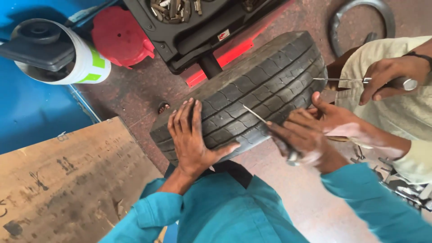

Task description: The recorder mounts a tire onto a wheel balancing machine, secures it, and then inspects the tread for debris using a tool.

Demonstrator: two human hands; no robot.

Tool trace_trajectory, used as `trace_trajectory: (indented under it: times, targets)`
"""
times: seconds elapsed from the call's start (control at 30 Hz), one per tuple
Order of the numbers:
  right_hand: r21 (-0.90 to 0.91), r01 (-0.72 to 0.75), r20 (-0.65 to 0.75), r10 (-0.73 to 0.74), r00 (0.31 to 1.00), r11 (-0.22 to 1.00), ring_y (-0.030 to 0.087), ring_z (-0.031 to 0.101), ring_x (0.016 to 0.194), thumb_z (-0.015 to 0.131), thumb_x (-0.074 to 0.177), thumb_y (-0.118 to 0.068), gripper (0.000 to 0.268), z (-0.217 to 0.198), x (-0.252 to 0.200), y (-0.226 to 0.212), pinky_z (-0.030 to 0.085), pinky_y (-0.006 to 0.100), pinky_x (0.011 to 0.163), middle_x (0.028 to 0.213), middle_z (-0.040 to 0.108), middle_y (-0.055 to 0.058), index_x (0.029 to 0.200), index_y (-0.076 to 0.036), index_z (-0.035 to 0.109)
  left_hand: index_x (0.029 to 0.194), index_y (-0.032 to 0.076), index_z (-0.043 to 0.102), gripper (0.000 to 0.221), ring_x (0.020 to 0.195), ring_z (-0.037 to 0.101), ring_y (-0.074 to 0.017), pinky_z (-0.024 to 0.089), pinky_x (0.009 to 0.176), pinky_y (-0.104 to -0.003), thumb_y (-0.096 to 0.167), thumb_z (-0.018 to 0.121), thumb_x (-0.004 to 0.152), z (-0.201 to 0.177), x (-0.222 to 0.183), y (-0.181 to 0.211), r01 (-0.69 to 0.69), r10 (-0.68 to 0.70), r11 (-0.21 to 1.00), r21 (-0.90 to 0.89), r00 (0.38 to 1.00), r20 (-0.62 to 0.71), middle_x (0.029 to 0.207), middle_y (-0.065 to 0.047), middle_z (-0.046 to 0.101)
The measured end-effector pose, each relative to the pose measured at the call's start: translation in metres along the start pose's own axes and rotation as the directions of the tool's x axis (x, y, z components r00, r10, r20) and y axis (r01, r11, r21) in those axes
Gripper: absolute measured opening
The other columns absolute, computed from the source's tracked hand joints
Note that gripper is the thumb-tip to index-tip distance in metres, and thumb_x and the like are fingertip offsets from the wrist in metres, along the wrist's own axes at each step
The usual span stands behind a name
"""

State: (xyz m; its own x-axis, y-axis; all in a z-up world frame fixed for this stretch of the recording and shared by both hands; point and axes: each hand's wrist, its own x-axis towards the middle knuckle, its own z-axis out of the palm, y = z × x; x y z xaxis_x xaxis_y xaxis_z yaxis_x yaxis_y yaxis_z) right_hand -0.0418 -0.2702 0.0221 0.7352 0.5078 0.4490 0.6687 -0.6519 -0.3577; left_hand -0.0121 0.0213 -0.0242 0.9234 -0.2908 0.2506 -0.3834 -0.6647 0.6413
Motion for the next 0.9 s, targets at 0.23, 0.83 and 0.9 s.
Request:
trace_trajectory:
  times: [0.23,0.83,0.9]
  targets:
    - [0.129,-0.377,-0.13,0.393,0.911,0.917,0.025,0.057,0.072,0.074,0.089,0.005,0.033,0.007,0.017,-0.056,0.044,0.039,0.071,0.079,0.061,0.011,0.121,0.003,0.068,0.153,-0.001,0.039,0.124,0.144,0.039,-0.0427,0.024,0.123,-0.06,0.081,0.078,0.068,0.0,0.006,0.005,0.004,-0.004,1.0,0.023,1.0,-0.002,0.153,-0.023,0.043]
    - [0.113,-0.387,0.054,0.383,0.922,0.915,0.027,0.061,0.072,0.075,0.088,0.007,0.028,-0.013,0.054,-0.04,0.045,0.04,0.067,0.092,0.074,0.015,0.115,0.001,0.071,0.153,0.0,0.041,0.123,0.144,0.041,-0.0418,0.027,0.121,-0.06,0.078,0.081,0.065,-0.006,-0.018,-0.008,0.015,-0.016,0.999,-0.032,0.999,-0.035,0.15,-0.023,0.044]
    - [0.123,-0.329,0.095,0.319,0.943,0.936,0.028,0.065,0.08,0.073,0.088,0.005,0.031,-0.018,0.067,-0.04,0.049,0.04,0.076,0.096,0.073,0.013,0.118,0.0,0.069,0.156,0.001,0.04,0.123,0.148,0.04,-0.0407,0.027,0.125,-0.058,0.076,0.083,0.069,-0.005,-0.011,-0.011,0.008,-0.009,1.0,-0.019,0.998,-0.059,0.156,-0.022,0.044]
